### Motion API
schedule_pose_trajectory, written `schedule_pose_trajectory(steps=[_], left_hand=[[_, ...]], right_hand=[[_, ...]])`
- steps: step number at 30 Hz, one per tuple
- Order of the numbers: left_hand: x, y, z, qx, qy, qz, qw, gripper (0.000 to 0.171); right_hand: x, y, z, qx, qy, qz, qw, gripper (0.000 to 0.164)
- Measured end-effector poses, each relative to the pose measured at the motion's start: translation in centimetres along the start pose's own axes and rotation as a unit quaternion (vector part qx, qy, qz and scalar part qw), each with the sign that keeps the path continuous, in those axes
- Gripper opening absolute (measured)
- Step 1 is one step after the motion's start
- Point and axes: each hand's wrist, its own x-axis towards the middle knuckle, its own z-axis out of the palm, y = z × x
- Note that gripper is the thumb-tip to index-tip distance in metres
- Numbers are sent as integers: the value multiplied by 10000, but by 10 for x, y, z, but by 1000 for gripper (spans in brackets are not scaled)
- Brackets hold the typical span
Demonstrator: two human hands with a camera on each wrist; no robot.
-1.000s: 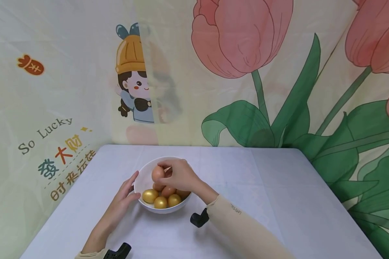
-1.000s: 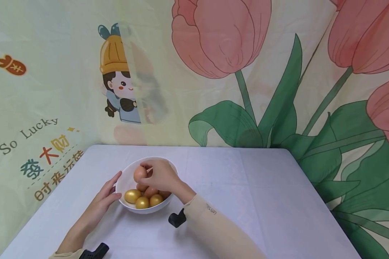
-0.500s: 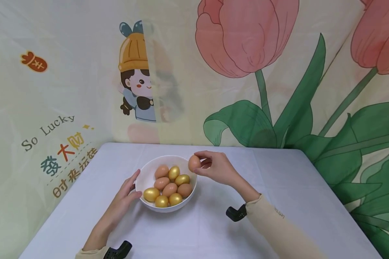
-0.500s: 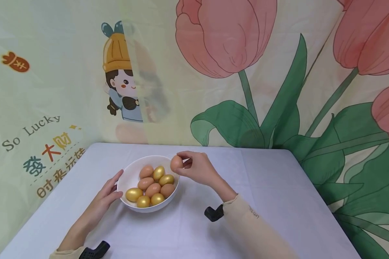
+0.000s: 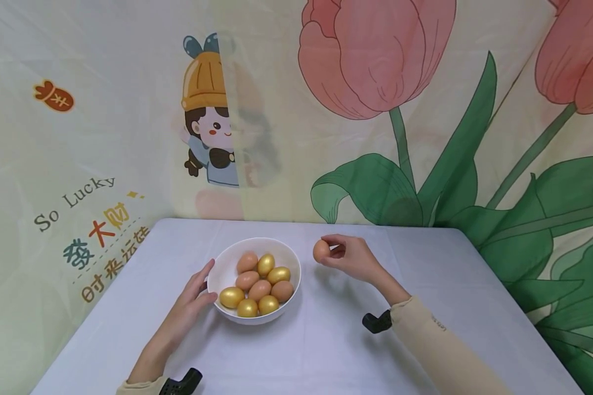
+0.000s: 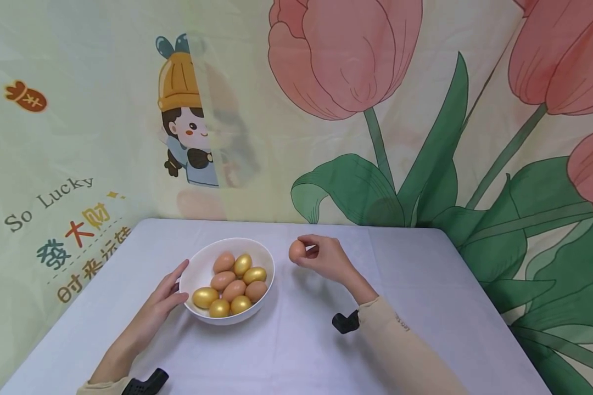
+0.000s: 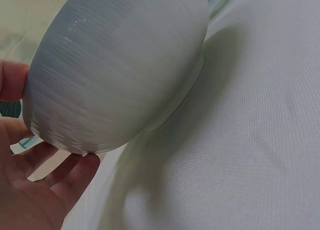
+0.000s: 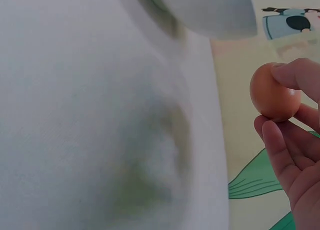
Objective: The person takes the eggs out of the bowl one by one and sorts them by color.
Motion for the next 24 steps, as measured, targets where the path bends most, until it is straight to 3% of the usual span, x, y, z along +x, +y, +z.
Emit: schedule_pose_trajectory(steps=[12, 24], left_hand=[[-1, 0, 0, -11, 23, -57, 10000, 77], [-1, -1, 1, -60, 14, -34, 10000, 77]], right_hand=[[2, 25, 18, 192, -143, 254, 9994, 52], [8, 37, 35, -74, -300, 326, 9990, 54]])
